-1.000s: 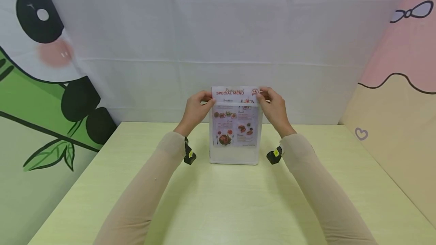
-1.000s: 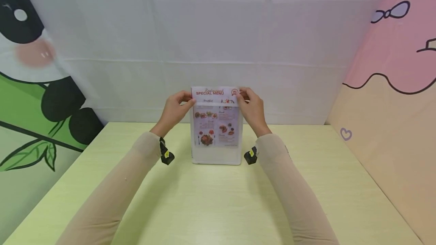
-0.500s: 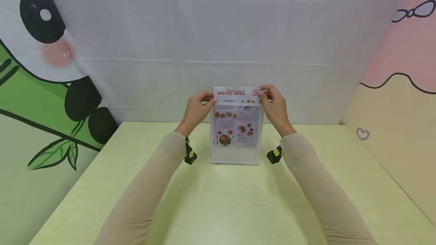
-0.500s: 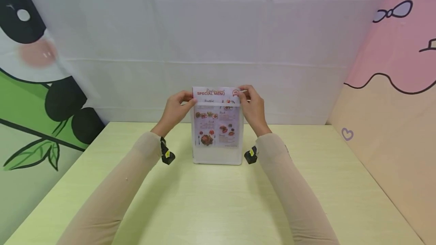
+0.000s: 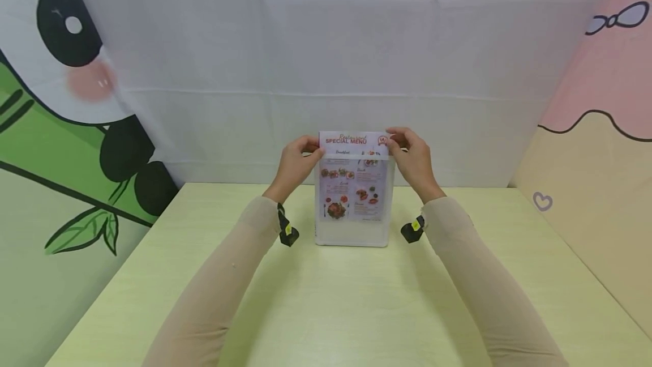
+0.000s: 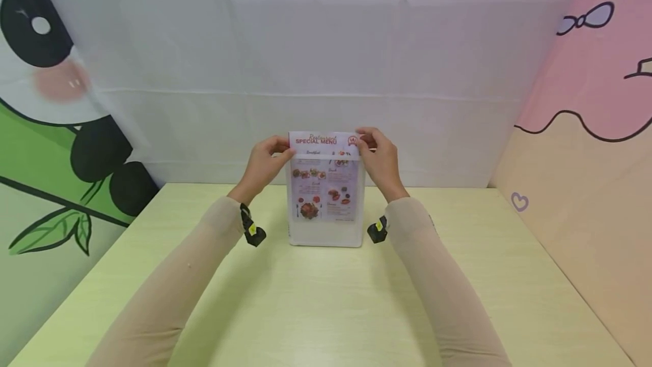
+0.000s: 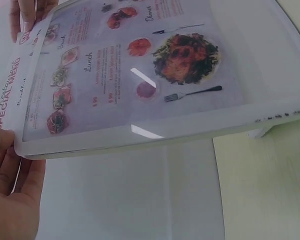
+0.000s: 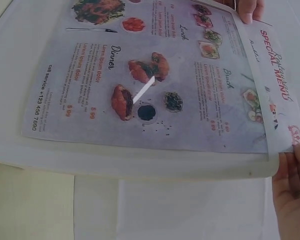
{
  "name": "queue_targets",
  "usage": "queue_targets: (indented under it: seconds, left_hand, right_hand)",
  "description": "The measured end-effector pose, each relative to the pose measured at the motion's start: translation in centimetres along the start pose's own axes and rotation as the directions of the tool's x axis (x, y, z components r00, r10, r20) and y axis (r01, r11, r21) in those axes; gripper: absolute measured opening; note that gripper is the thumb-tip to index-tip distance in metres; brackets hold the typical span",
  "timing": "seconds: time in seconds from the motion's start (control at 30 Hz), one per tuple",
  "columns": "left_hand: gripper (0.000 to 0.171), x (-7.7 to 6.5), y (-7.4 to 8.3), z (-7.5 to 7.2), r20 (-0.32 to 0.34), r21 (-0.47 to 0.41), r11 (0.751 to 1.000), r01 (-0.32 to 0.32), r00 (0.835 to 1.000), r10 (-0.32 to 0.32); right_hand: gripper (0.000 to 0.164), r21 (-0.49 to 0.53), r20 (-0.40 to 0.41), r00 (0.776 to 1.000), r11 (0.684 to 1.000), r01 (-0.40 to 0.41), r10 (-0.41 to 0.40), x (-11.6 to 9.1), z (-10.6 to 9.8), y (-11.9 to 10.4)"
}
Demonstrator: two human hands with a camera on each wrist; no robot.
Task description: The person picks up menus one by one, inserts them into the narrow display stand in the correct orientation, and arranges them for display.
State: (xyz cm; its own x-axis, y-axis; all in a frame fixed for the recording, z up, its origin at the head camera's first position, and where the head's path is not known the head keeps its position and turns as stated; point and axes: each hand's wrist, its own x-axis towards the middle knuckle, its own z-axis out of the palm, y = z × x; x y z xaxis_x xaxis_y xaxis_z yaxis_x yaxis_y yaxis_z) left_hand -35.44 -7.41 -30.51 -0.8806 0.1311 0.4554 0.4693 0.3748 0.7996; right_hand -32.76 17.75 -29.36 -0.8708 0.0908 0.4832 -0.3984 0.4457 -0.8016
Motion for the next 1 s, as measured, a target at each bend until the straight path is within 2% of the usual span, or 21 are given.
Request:
queue_targets:
  seconds: [0.17,0.37,0.43,0.7,1.0]
  left_hand:
    - [0.024,0.06,0.01,-0.11,0.001,-0.027,0.999,0.026,1.0,-0.026]
    - [0.045,0.18,0.35,-0.11,-0.012,-0.043,0.999,-0.017,1.0,0.016]
    - [0.048,0.19,0.45,-0.11,-0.006,-0.044,0.999,-0.021,1.0,0.02]
    - [0.031,0.18,0.4,-0.07,-0.026,-0.044,0.999,-0.023,0.999,0.022]
    - [0.023,0.01,0.45,0.01,-0.055,-0.027,1.0,-0.001,0.998,-0.001]
  right_hand:
    - [0.026,0.004,-0.006,1.0,1.0,0.022,-0.022,0.03,0.04,-0.01]
    - [0.023,-0.004,-0.006,1.0,1.0,0.015,-0.015,0.03,-0.08,0.06]
    - [0.023,-0.009,-0.006,1.0,1.0,0.011,-0.011,0.04,-0.13,0.08]
    - [0.021,-0.018,-0.007,1.0,1.0,0.009,-0.009,-0.01,-0.11,0.23]
    - [0.03,-0.033,0.016,1.0,0.999,0.009,-0.008,-0.4,-0.25,0.76]
